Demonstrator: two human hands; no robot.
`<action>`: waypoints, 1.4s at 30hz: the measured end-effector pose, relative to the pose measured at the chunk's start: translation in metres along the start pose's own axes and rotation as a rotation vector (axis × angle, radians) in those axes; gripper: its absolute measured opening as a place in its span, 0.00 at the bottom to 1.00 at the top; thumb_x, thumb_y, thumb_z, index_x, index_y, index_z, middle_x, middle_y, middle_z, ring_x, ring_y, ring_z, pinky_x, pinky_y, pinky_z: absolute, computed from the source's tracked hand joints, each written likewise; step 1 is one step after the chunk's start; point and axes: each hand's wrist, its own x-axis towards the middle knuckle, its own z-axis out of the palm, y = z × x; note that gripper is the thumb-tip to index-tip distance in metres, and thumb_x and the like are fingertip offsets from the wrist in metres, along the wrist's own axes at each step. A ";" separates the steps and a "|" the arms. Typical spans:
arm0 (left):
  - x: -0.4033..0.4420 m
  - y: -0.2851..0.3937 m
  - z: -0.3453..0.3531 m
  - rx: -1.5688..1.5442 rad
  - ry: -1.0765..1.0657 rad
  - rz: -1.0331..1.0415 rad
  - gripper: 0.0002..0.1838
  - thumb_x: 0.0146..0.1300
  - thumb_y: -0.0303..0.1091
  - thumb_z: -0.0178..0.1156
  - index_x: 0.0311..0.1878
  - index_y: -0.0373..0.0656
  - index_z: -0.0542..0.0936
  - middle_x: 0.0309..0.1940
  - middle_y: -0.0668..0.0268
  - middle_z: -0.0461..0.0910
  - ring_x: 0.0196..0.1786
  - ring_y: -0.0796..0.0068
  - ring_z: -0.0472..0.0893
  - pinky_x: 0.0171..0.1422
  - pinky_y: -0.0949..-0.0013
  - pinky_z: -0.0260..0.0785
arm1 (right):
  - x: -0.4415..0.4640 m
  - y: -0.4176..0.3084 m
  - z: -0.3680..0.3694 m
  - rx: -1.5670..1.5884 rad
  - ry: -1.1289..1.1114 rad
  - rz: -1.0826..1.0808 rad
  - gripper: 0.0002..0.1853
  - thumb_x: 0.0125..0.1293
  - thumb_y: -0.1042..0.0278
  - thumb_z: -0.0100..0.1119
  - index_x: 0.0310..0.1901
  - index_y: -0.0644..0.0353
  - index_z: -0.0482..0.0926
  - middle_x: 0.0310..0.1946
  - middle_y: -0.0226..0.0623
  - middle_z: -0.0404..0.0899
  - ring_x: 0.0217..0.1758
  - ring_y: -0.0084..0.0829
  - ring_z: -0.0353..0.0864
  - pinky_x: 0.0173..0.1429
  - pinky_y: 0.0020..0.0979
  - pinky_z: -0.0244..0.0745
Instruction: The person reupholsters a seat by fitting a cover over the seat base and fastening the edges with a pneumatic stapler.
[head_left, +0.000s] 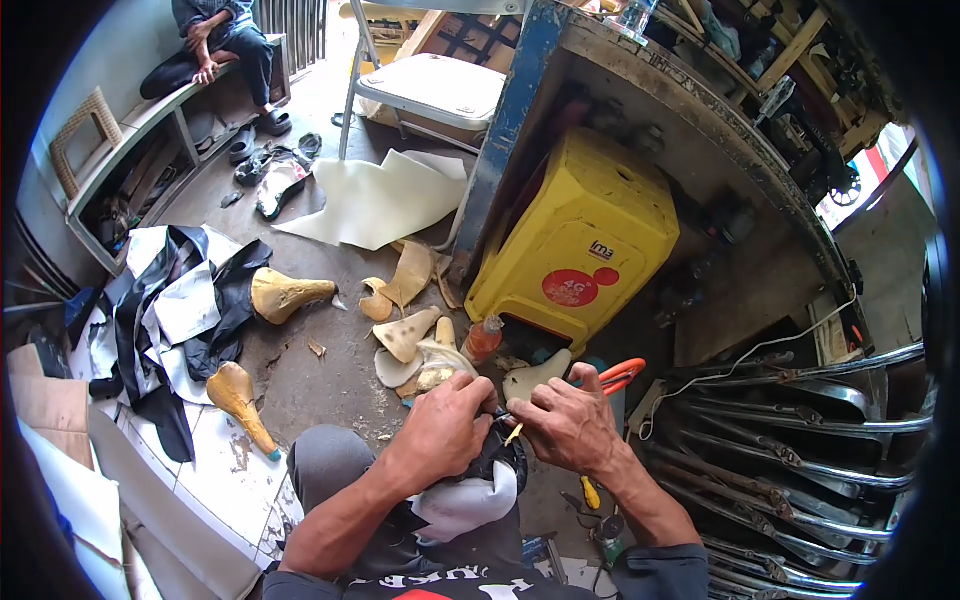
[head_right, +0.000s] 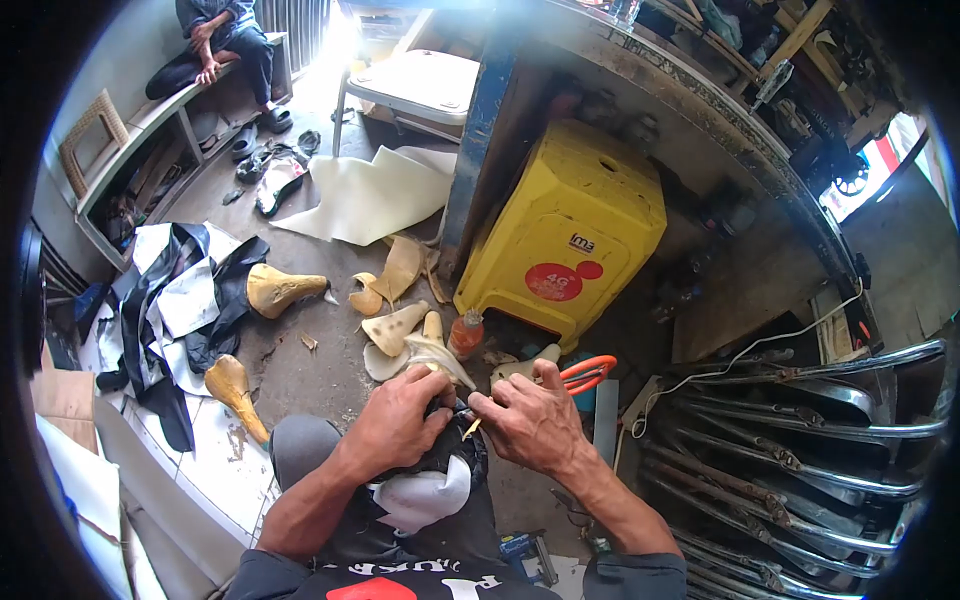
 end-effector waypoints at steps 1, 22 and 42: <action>-0.001 0.000 0.000 0.002 -0.006 -0.001 0.09 0.65 0.29 0.68 0.47 0.41 0.82 0.47 0.54 0.82 0.53 0.46 0.84 0.59 0.49 0.76 | 0.001 0.002 -0.001 0.068 -0.024 -0.003 0.10 0.64 0.55 0.73 0.44 0.45 0.86 0.26 0.24 0.76 0.36 0.29 0.81 0.57 0.43 0.60; 0.003 0.006 -0.004 -0.004 -0.060 0.031 0.12 0.61 0.26 0.68 0.49 0.44 0.86 0.53 0.57 0.81 0.58 0.48 0.82 0.66 0.52 0.75 | -0.163 -0.037 0.163 0.039 -0.386 1.117 0.32 0.78 0.41 0.57 0.68 0.62 0.78 0.54 0.63 0.85 0.54 0.58 0.88 0.59 0.54 0.81; 0.003 0.006 -0.013 0.214 -0.173 0.219 0.11 0.61 0.25 0.69 0.47 0.43 0.90 0.54 0.61 0.87 0.61 0.55 0.84 0.69 0.55 0.76 | -0.037 -0.092 0.045 1.135 0.240 1.024 0.23 0.72 0.62 0.70 0.66 0.59 0.85 0.22 0.30 0.77 0.26 0.15 0.70 0.31 0.28 0.69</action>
